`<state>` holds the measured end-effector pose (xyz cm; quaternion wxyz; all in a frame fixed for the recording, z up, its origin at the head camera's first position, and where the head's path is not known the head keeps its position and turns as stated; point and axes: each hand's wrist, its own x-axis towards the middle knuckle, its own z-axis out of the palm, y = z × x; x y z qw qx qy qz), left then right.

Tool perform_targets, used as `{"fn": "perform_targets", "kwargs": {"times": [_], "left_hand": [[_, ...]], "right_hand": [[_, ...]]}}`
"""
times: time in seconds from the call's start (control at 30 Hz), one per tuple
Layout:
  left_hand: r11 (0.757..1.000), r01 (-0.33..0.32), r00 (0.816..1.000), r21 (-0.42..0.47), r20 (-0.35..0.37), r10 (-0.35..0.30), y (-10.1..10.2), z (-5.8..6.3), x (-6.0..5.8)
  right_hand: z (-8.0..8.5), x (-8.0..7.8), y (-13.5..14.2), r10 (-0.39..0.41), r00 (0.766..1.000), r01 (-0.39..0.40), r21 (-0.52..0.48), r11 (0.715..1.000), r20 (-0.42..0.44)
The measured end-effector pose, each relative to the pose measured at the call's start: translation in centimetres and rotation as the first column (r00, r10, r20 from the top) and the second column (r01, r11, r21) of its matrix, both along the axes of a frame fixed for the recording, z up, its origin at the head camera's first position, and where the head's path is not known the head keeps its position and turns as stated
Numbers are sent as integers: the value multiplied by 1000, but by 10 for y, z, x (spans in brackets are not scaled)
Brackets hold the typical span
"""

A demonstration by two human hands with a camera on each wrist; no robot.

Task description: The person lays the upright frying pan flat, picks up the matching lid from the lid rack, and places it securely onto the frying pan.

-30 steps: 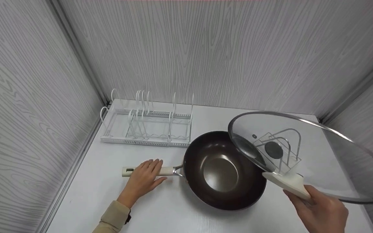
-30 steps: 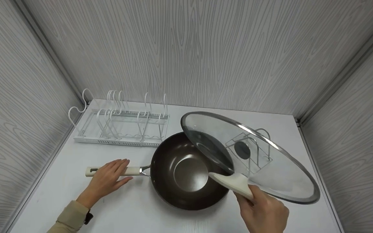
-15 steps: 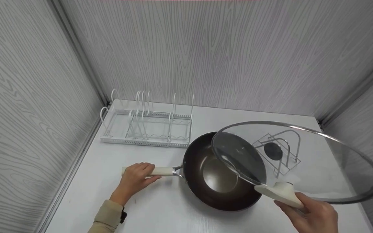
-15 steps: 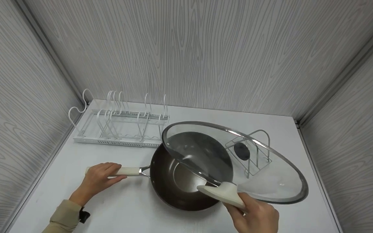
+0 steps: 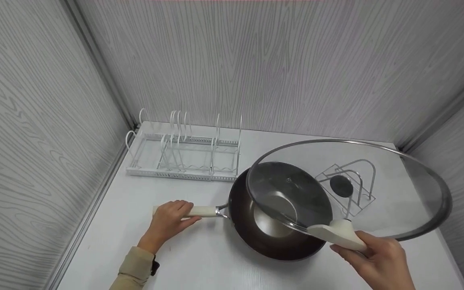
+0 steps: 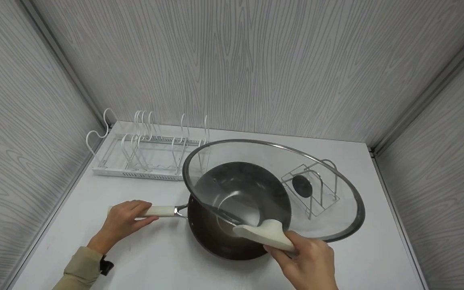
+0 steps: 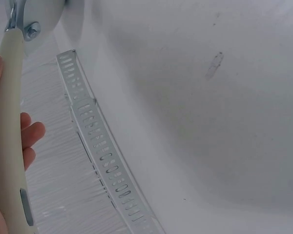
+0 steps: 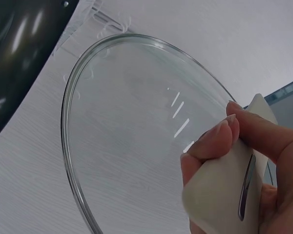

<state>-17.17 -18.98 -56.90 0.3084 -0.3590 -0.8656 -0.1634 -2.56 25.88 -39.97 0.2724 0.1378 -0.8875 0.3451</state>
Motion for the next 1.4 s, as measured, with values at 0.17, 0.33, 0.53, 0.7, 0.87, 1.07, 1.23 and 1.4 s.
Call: {"fn": "perform_targets", "kwargs": {"times": [0.17, 0.33, 0.53, 0.7, 0.87, 1.07, 1.23, 1.4], "left_hand": [[1000, -8, 1000, 0, -12, 8, 1, -1, 1], [1000, -10, 1000, 0, -3, 10, 3, 0, 3], [999, -32, 999, -13, 0, 32, 2, 1, 3], [999, -48, 999, -27, -7, 48, 3, 0, 4], [999, -39, 999, -20, -23, 39, 3, -2, 4], [999, -35, 999, -22, -6, 34, 4, 1, 4], [999, -36, 999, -15, -5, 36, 4, 0, 2], [999, -33, 999, -20, -16, 33, 6, -1, -1]], "right_hand": [[3, -2, -2, 6, 997, -6, -4, 1000, 72], [6, -2, -3, 31, 980, -15, -84, 996, 195], [7, -3, -3, 94, 953, -49, -160, 986, 289], [9, -4, 0, 154, 918, -84, -199, 976, 365], [11, -7, 2, 178, 858, -67, -238, 969, 483], [13, -14, 3, 217, 798, -61, -282, 957, 563], [14, -23, 6, 269, 746, -86, -313, 946, 609], [15, -32, 11, 294, 690, -93, -322, 942, 661]]}}
